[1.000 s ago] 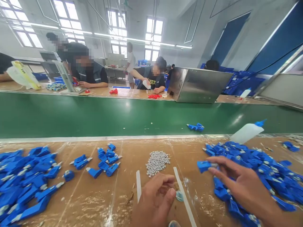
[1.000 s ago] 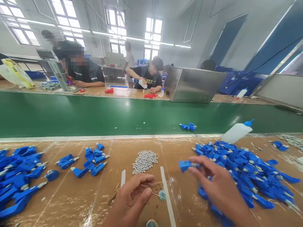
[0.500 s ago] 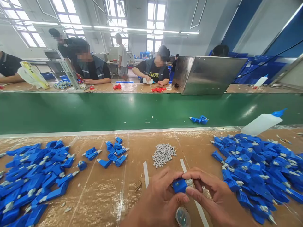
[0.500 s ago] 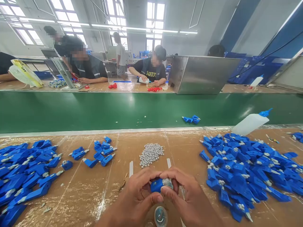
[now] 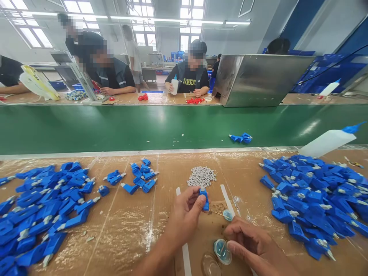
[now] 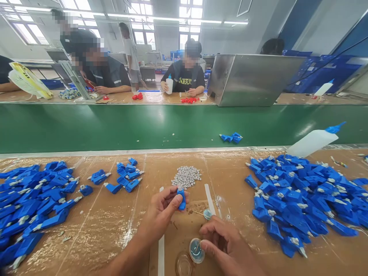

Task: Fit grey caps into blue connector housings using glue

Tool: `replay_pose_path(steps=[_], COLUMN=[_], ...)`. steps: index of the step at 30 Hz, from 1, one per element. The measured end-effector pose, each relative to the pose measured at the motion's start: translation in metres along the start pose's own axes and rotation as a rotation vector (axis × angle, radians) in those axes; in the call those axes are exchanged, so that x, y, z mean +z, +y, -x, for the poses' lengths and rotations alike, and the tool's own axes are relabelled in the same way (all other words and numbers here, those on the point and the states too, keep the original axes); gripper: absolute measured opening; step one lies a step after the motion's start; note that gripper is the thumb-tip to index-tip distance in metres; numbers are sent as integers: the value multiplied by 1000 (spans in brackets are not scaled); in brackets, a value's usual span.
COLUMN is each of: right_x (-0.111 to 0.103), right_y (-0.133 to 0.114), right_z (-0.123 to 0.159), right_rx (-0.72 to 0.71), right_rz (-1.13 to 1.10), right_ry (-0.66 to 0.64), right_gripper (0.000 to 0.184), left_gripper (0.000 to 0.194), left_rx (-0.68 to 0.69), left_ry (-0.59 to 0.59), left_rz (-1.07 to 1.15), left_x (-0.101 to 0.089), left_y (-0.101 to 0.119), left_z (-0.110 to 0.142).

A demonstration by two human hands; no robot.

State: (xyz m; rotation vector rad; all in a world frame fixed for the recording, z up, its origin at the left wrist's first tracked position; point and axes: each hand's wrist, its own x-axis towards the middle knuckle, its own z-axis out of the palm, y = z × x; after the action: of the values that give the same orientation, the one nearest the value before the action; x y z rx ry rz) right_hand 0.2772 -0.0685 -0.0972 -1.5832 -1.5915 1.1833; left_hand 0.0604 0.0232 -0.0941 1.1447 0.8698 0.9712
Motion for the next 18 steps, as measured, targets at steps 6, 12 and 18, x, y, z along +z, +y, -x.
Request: replay_pose_path(steps=[6, 12, 18], right_x=[6, 2, -3], right_y=[-1, -4, -11], right_z=[-5, -8, -7], right_rx=[-116, -369, -558], right_rz=[96, 256, 390], right_ry=[-46, -64, -107], right_gripper=[32, 23, 20], left_gripper=[52, 55, 57], left_rx=[-43, -78, -115], left_ry=[26, 26, 5], left_rz=[48, 70, 82], left_x=[-5, -4, -3], left_y=[-9, -13, -15], left_z=[-6, -9, -8])
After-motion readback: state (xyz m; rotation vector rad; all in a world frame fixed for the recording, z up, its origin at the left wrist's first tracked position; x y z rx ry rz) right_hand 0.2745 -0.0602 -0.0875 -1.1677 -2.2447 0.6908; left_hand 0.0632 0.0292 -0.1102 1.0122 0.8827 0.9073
